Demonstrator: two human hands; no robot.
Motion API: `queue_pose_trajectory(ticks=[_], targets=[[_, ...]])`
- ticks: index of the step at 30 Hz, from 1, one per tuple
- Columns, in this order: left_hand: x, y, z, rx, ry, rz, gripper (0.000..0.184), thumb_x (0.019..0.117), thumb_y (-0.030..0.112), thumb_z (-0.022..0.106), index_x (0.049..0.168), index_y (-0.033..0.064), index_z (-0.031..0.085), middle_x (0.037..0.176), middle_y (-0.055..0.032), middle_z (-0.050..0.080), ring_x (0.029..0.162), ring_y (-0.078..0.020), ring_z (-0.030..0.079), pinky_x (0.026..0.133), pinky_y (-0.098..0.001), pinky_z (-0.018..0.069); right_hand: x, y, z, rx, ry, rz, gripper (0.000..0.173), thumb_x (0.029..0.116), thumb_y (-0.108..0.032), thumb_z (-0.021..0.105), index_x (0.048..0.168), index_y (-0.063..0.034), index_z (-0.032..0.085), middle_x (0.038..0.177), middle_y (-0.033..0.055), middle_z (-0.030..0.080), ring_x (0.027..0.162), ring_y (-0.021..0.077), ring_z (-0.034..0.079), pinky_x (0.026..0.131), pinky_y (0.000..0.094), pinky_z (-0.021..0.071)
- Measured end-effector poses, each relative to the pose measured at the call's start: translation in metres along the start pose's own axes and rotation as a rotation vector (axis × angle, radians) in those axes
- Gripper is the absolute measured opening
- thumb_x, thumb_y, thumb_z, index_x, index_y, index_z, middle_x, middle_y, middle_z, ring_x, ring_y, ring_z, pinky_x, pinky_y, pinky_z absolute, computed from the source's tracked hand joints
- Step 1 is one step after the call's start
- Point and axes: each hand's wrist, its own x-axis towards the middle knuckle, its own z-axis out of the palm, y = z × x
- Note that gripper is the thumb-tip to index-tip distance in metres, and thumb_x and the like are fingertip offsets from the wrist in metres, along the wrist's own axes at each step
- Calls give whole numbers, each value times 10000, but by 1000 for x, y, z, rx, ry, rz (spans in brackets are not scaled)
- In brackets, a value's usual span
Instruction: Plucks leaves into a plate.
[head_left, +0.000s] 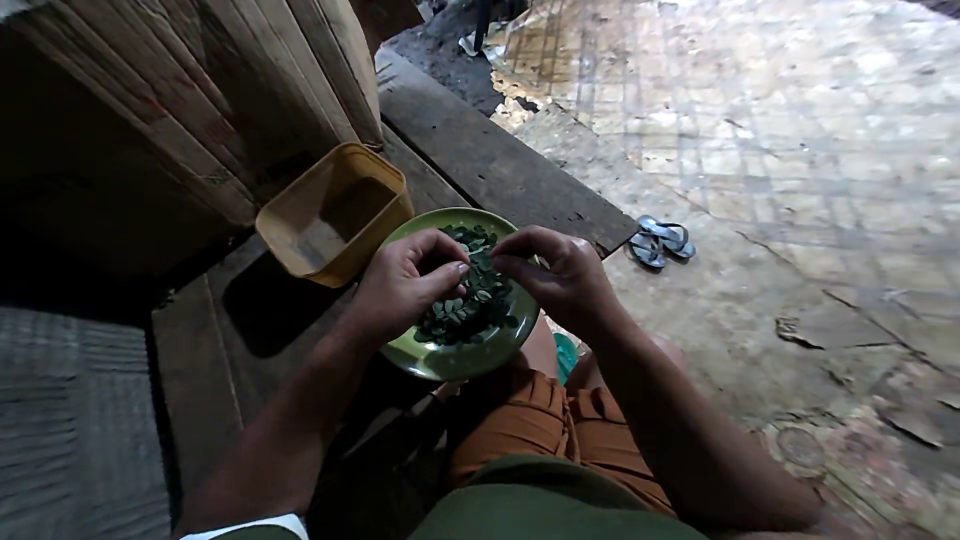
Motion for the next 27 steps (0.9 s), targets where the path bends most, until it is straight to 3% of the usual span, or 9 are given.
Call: queue_pose_trajectory(ticks=[9, 12, 14, 16, 19, 21, 24, 27], targets=[[-1, 1, -8, 128, 15, 38, 77, 950, 48, 664, 1021, 67, 686, 895, -4, 707, 772, -66, 692, 705, -229, 603, -1, 5, -5, 50, 12, 37, 111, 952, -98, 692, 1051, -64, 730, 938, 3, 731, 844, 46, 689, 796, 244, 587], [-3, -2, -12, 302, -30, 127, 217, 934, 156, 698, 1145, 108, 696, 1171, -2, 669, 1060, -67, 652, 890, -258, 574, -1, 3, -1, 29, 1, 41, 117, 955, -115, 692, 1057, -78, 737, 940, -6, 733, 849, 44, 688, 794, 248, 586], [-2, -4, -12, 366, -39, 182, 303, 924, 203, 708, 1213, 116, 687, 1256, -18, 645, 1154, -93, 616, 963, -290, 540, 0, 0, 2, 8, -4, 29, 107, 953, -114, 694, 1047, -84, 734, 934, -15, 733, 838, 33, 686, 783, 233, 583], [-2, -5, -9, 401, -31, 207, 305, 933, 207, 708, 1223, 114, 697, 1208, -13, 670, 1102, -83, 633, 946, -284, 539, 0, -3, 5, 16, -13, 20, 101, 949, -111, 693, 1038, -85, 733, 918, -24, 727, 820, 21, 676, 764, 216, 573], [-2, -7, -1, 430, 17, 235, 166, 967, 169, 690, 1110, 98, 733, 1039, 19, 727, 938, -18, 684, 858, -209, 576, 0, -5, 10, 18, -21, -1, 99, 941, -112, 707, 1033, -85, 735, 925, -22, 734, 836, 24, 687, 776, 222, 583], [-2, -8, 3, 468, 66, 236, 101, 978, 153, 671, 1028, 102, 742, 953, 35, 722, 837, 14, 662, 781, -169, 556, 0, -5, 12, 23, -27, -4, 93, 945, -116, 704, 1025, -85, 739, 929, -24, 734, 848, 22, 685, 792, 218, 577], [-2, -9, 3, 544, 65, 243, 115, 992, 167, 647, 1005, 106, 743, 925, 25, 709, 817, 1, 648, 752, -177, 542, 0, -5, 12, 28, -21, 3, 84, 947, -115, 699, 1017, -83, 734, 921, -25, 728, 843, 19, 681, 786, 212, 573], [0, -11, 3, 592, 79, 265, 138, 1005, 164, 624, 1029, 84, 733, 952, -10, 706, 877, -51, 658, 811, -233, 546, 0, -4, 9, -2, -5, 17, 85, 954, -123, 690, 1018, -84, 730, 897, -24, 719, 804, 23, 668, 754, 221, 566]])
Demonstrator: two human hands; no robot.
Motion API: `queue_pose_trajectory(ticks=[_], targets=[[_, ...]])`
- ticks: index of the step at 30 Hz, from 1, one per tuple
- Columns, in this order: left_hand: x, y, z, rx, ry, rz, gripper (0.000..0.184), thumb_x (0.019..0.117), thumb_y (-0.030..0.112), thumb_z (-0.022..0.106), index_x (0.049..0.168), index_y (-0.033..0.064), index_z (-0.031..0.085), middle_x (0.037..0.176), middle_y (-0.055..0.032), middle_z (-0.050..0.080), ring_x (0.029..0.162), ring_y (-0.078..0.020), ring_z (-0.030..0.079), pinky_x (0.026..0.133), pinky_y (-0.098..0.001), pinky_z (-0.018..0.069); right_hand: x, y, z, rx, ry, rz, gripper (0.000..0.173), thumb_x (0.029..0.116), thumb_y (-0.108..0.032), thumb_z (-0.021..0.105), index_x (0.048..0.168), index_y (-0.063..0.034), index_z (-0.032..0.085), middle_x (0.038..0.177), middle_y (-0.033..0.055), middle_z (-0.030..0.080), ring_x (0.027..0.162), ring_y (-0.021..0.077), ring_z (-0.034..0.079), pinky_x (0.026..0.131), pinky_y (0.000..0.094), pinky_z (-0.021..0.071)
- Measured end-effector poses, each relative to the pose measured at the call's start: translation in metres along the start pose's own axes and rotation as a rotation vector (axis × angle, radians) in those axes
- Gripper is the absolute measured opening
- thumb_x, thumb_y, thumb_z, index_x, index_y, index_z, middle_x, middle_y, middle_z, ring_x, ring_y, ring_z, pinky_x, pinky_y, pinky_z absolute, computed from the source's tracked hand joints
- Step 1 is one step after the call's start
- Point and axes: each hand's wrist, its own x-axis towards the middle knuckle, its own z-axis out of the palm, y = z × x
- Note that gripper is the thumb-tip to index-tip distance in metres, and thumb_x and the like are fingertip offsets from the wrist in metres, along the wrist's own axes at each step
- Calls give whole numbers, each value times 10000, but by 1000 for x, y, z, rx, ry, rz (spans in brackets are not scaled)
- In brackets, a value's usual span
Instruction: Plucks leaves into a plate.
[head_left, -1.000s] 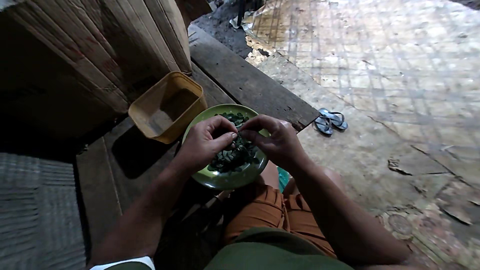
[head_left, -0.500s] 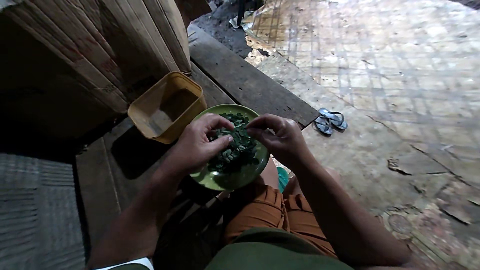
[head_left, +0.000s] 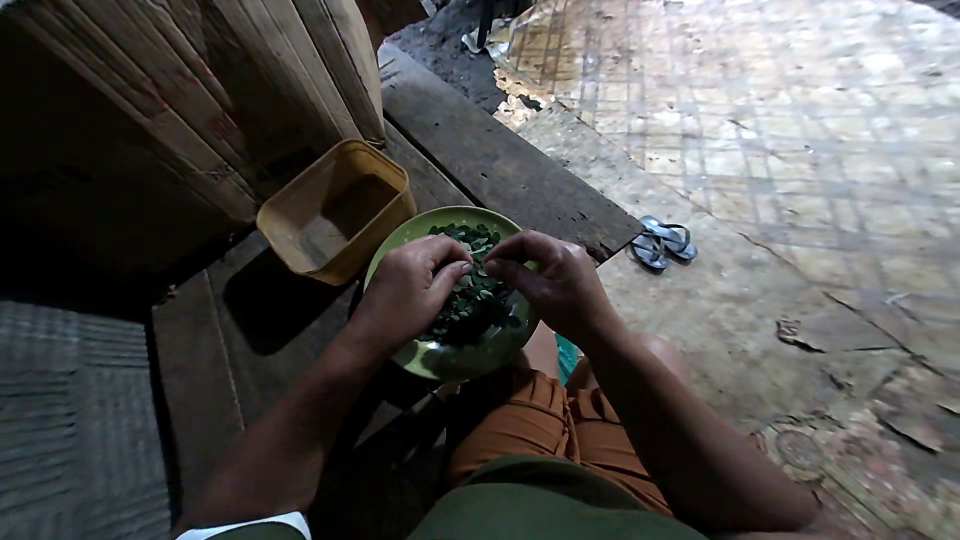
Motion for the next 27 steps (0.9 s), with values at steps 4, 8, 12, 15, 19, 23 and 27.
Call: queue_pose_trajectory(ticks=[4, 8, 12, 15, 19, 23, 27], targets=[[0, -1, -2, 33, 31, -20, 138, 1006, 179, 630, 1038, 94, 734, 955, -15, 708, 874, -68, 665, 813, -261, 555, 0, 3, -7, -11, 9, 38, 102, 986, -152, 666, 1045, -97, 728, 927, -26, 719, 835, 24, 674, 774, 229, 574], [0, -2, -6, 41, 21, -29, 149, 1006, 205, 636, 1042, 105, 740, 957, -11, 711, 873, -73, 666, 810, -275, 557, 3, 0, -8, 0, -69, 69, 202, 1030, -118, 580, 1170, -100, 724, 1066, -4, 736, 930, 30, 684, 831, 243, 575], [1, -4, -17, 54, 38, -61, 161, 1015, 212, 618, 1042, 100, 731, 967, -5, 716, 874, -55, 668, 818, -279, 558, 7, -1, -6, -74, -139, 39, 248, 1026, -93, 583, 1230, -128, 719, 1157, 1, 736, 1021, 61, 693, 897, 288, 571], [1, -7, -28, 5, 77, -89, 164, 1015, 203, 613, 1063, 88, 719, 1019, -13, 707, 938, -50, 660, 849, -249, 551, 9, 1, -3, -195, -120, -29, 267, 990, -92, 618, 1222, -153, 735, 1149, 13, 736, 1054, 144, 685, 939, 403, 542], [5, -19, -53, 46, 129, -147, 220, 1031, 224, 594, 1138, 62, 698, 1194, -79, 683, 1061, -105, 666, 913, -300, 566, 9, 4, 0, -323, -141, -80, 208, 969, -140, 658, 1149, -157, 760, 1190, 25, 721, 1148, 223, 651, 1033, 560, 443], [6, -40, -73, 281, 266, -303, 232, 1044, 211, 567, 1124, 35, 696, 1130, -157, 668, 981, -222, 661, 873, -406, 542, 7, -1, 6, -439, -166, -107, 130, 935, -215, 709, 1014, -141, 782, 1140, 56, 726, 1135, 269, 647, 1021, 583, 425], [6, -55, -74, 415, 230, -415, 277, 1068, 170, 514, 1200, 15, 702, 1267, -212, 650, 1226, -385, 595, 1048, -566, 448, 6, 1, 16, -515, -169, -162, 112, 915, -245, 731, 946, -147, 778, 1097, 51, 730, 1126, 282, 641, 1023, 573, 420]])
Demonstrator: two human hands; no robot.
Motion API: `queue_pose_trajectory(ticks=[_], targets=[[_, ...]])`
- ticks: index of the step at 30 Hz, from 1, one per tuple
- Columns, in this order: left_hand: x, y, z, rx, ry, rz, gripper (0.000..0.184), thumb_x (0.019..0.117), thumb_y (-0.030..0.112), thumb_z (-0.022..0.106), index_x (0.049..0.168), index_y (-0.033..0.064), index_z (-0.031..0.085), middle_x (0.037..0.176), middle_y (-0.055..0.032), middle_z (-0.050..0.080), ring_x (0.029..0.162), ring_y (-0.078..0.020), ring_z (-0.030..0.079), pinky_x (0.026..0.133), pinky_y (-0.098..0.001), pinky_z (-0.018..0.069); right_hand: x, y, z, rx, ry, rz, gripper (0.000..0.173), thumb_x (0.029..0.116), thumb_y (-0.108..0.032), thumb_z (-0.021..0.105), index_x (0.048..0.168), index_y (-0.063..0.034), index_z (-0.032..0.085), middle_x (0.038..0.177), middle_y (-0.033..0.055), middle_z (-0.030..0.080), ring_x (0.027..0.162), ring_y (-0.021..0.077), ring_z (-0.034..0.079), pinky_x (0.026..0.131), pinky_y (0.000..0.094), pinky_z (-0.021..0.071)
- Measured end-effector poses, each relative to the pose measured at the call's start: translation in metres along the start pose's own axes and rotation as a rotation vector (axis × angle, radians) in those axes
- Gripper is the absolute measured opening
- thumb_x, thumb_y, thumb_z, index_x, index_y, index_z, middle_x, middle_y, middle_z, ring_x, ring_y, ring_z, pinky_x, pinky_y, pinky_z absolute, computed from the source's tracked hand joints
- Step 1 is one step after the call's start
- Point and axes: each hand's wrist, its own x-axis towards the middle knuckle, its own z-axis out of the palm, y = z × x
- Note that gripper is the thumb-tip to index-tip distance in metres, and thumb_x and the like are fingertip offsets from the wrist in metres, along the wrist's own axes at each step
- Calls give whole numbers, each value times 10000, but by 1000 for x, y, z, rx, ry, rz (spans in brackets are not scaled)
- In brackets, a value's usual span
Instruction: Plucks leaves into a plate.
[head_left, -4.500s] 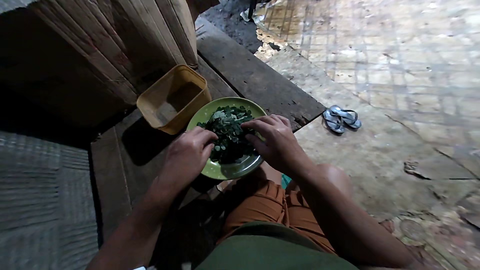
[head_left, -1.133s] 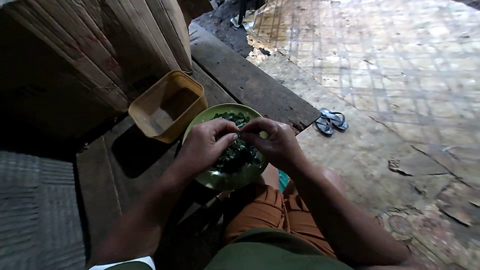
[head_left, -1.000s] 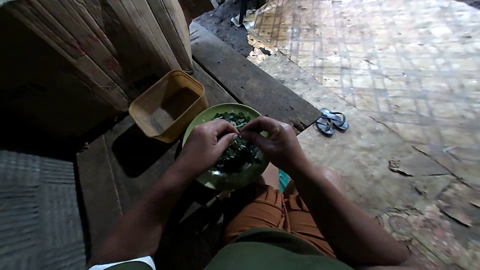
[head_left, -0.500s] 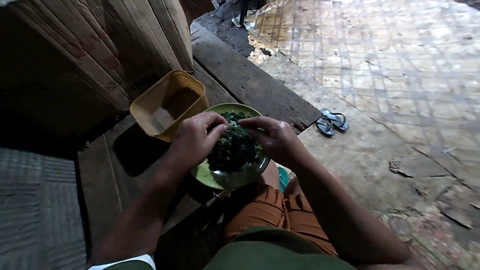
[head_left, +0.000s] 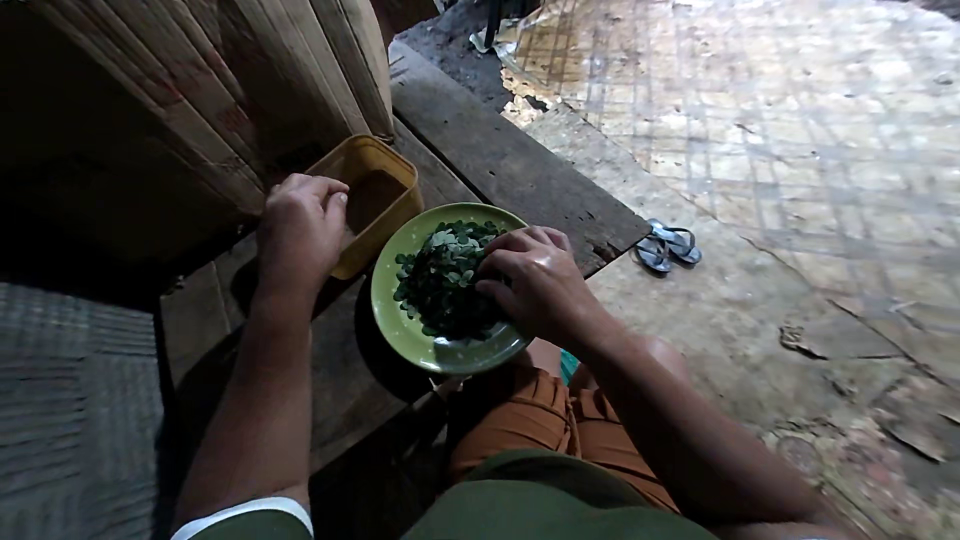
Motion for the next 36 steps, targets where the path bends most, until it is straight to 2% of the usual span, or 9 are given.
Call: queue_pose_trajectory(ticks=[3, 5, 9, 14, 17, 19, 24, 33, 36], targets=[[-3, 8, 4, -49, -23, 110, 297, 1054, 141, 513, 1254, 16, 693, 1358, -204, 620, 1319, -384, 542, 1116, -559, 397, 0, -1, -1, 14, 31, -11, 97, 927, -152, 679, 933, -126, 772, 1035, 54, 737, 1072, 279, 664, 1009, 579, 434], [-9, 20, 3, -160, -74, 200, 291, 1051, 155, 518, 1249, 38, 696, 1327, -167, 641, 1278, -303, 582, 1094, -495, 444, -2, -2, -8, 48, 39, 10, 141, 940, -124, 648, 987, -124, 780, 1027, 58, 740, 1050, 277, 669, 1013, 581, 429], [-23, 43, 3, -330, -264, 310, 244, 1038, 182, 542, 1180, 131, 733, 1209, -39, 684, 1154, -108, 626, 997, -345, 512, -5, -2, -12, 53, 27, 9, 207, 998, -282, 627, 1025, -141, 776, 983, 39, 728, 1010, 242, 664, 1031, 552, 418], [-32, 49, 12, -381, -386, 419, 264, 1019, 174, 542, 1186, 135, 743, 1227, -20, 693, 1204, -133, 606, 1043, -375, 484, -4, -6, -1, -11, 22, -46, 68, 915, -136, 693, 913, -120, 759, 911, 65, 717, 969, 274, 674, 1006, 564, 440], [-37, 54, 21, -526, -455, 479, 290, 1003, 228, 621, 1244, 103, 721, 1238, -21, 704, 1194, -78, 623, 1051, -305, 491, -4, -6, -8, 62, 61, -37, 81, 909, -105, 678, 929, -100, 756, 898, 67, 718, 935, 264, 683, 957, 571, 452], [-39, 61, 28, -661, -500, 431, 268, 964, 150, 696, 1226, 91, 695, 1164, 16, 718, 1077, -9, 661, 957, -215, 545, -5, -6, -13, 121, 71, -10, 99, 936, -138, 670, 966, -102, 757, 887, 45, 703, 915, 227, 668, 968, 555, 438], [-38, 63, 39, -754, -522, 330, 107, 946, 72, 691, 1052, 69, 684, 906, 19, 704, 806, -15, 661, 742, -195, 561, -9, -2, -20, 221, 96, 59, 111, 948, -194, 687, 964, -120, 768, 903, 11, 704, 934, 181, 655, 989, 536, 428], [-36, 59, 34, -798, -503, 249, 67, 935, 24, 676, 991, 60, 683, 884, 18, 696, 780, -20, 656, 716, -186, 559, -16, 14, -31, 241, 114, 124, 116, 942, -160, 694, 960, -76, 771, 912, 57, 708, 907, 208, 660, 946, 542, 445], [-36, 59, 34, -746, -468, 289, 120, 933, 100, 703, 1050, 75, 705, 1056, 6, 713, 957, -21, 663, 852, -216, 559, -17, 18, -34, 239, 123, 144, 113, 936, -160, 706, 953, -65, 764, 895, 58, 700, 890, 199, 661, 952, 549, 446]])
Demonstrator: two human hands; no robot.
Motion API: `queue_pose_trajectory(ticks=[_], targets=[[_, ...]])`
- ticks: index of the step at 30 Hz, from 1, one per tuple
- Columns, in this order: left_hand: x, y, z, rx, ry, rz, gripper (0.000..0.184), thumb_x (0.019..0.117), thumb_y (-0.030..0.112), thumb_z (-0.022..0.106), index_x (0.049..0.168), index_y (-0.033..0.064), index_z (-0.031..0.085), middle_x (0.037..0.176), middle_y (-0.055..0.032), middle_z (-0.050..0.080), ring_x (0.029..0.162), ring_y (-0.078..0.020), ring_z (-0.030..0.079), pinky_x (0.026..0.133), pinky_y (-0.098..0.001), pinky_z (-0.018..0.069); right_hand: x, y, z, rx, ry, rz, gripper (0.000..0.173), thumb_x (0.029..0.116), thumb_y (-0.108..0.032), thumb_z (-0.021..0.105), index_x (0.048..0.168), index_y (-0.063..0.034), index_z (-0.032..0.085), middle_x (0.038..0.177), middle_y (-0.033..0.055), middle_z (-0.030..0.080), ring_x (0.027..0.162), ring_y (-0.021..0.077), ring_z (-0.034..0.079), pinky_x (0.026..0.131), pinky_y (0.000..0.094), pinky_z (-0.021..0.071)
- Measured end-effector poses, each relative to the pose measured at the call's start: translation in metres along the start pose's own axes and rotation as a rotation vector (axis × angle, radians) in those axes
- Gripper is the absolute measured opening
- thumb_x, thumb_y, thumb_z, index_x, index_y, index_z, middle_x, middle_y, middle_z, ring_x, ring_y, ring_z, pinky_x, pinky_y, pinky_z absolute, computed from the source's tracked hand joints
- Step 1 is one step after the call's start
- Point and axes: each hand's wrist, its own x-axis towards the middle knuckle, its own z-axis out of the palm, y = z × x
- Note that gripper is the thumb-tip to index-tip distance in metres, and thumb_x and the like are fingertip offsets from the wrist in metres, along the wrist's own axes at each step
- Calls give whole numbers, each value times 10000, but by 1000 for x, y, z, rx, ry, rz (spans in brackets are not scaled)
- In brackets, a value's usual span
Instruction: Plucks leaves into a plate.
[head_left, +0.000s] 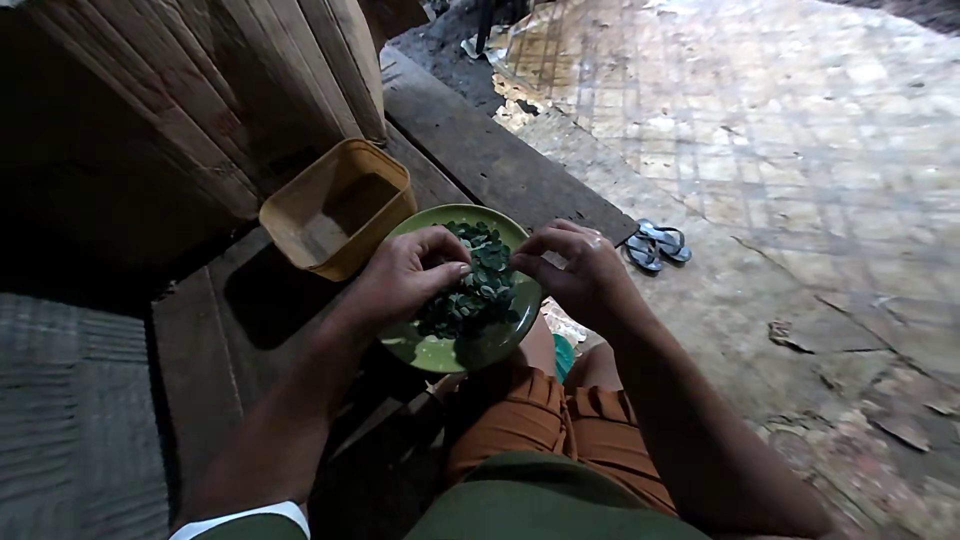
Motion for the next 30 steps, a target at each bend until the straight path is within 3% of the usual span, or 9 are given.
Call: queue_pose_trajectory(ticks=[2, 3, 5, 10, 16, 21, 24, 27, 30], targets=[[0, -1, 2, 77, 2, 80, 261, 931, 176, 719, 1169, 70, 707, 1266, -47, 666, 1225, -82, 594, 1056, -299, 489, 0, -1, 1, -3, -4, -4, 119, 935, -170, 709, 950, -69, 769, 893, 59, 700, 891, 203, 660, 950, 548, 444], [0, -1, 5, 111, 12, 118, 288, 931, 193, 722, 1193, 72, 705, 1292, -61, 655, 1259, -100, 580, 1079, -307, 477, 1, -2, 2, -4, -10, -10, 119, 935, -170, 708, 949, -70, 770, 891, 59, 700, 892, 207, 661, 950, 549, 445], [-1, 0, 10, 191, 32, 158, 270, 950, 203, 711, 1195, 91, 725, 1236, -47, 682, 1194, -95, 619, 1031, -293, 508, 3, -5, 6, 2, -25, -28, 121, 940, -178, 696, 953, -83, 770, 885, 45, 698, 892, 199, 659, 956, 543, 446], [0, -3, 13, 316, 113, 180, 134, 990, 179, 654, 1016, 102, 760, 912, 7, 712, 848, -30, 661, 796, -224, 549, 8, -13, 17, 42, -35, -86, 137, 962, -218, 674, 962, -129, 778, 889, -9, 707, 881, 138, 648, 931, 488, 451], [0, -3, -36, 516, 344, 84, 227, 1027, 220, 608, 1088, 50, 744, 1058, -100, 731, 991, -164, 696, 915, -391, 558, 7, -5, 15, 0, -67, -49, 210, 973, -219, 674, 1150, -154, 765, 1104, 21, 734, 1072, 191, 659, 1023, 539, 422], [-1, -24, -71, 732, 496, -145, 246, 1046, 184, 563, 1126, 14, 723, 1118, -202, 709, 1066, -342, 684, 949, -541, 518, 8, -9, 18, -105, -113, -29, 184, 967, -171, 661, 1113, -155, 773, 1076, 45, 729, 1056, 247, 659, 1021, 575, 413], [-1, -32, -75, 764, 450, -229, 281, 1041, 185, 568, 1211, 15, 714, 1280, -220, 657, 1243, -411, 591, 1063, -613, 418, 10, -9, 24, -160, -123, -63, 188, 970, -211, 658, 1106, -158, 777, 1062, 45, 731, 1054, 249, 659, 1027, 569, 414], [2, -26, -65, 733, 421, -121, 332, 1030, 189, 582, 1296, 14, 674, 1376, -230, 601, 1329, -414, 524, 1120, -582, 379, 14, -11, 31, -191, -142, -121, 161, 949, -246, 694, 1051, -152, 777, 1042, 54, 732, 1063, 267, 662, 1023, 575, 416], [5, -15, -45, 556, 367, 20, 304, 1024, 201, 590, 1265, 49, 695, 1341, -159, 635, 1298, -269, 570, 1101, -446, 443, 16, -10, 34, -190, -143, -138, 106, 936, -201, 707, 971, -117, 763, 981, 74, 721, 1007, 285, 663, 995, 586, 430]])
